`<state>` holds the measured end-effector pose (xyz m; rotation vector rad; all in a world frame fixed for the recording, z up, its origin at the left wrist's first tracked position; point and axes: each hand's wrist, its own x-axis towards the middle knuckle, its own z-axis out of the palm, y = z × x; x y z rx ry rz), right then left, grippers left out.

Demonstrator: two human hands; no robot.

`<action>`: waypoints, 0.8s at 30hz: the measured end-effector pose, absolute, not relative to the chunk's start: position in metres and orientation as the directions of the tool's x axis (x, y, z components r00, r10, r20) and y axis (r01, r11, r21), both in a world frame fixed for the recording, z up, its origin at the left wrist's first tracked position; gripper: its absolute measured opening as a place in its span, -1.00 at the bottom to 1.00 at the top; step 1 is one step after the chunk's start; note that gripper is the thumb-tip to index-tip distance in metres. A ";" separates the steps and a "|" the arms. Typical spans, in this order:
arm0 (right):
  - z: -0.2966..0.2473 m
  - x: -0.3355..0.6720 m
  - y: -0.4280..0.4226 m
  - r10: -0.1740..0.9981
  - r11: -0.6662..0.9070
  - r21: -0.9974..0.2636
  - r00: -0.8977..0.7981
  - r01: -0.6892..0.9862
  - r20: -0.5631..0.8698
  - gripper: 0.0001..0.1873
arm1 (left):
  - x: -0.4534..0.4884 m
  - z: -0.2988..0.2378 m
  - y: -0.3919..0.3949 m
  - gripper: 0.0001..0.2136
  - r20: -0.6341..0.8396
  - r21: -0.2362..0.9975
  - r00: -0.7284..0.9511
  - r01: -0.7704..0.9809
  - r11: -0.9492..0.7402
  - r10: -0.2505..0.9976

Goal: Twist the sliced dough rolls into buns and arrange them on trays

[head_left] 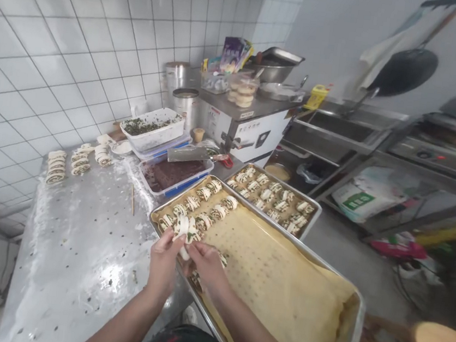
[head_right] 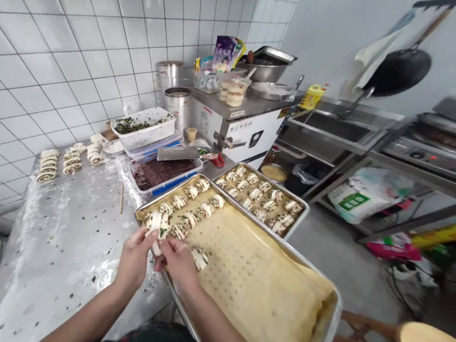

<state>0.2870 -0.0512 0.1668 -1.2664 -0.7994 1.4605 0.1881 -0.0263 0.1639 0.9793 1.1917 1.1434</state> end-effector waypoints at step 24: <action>0.054 0.463 -0.024 0.730 -0.651 -0.694 0.001 0.308 -0.684 -0.66 | 0.169 0.083 0.010 -0.73 0.192 0.823 0.524 0.375 -0.428 0.830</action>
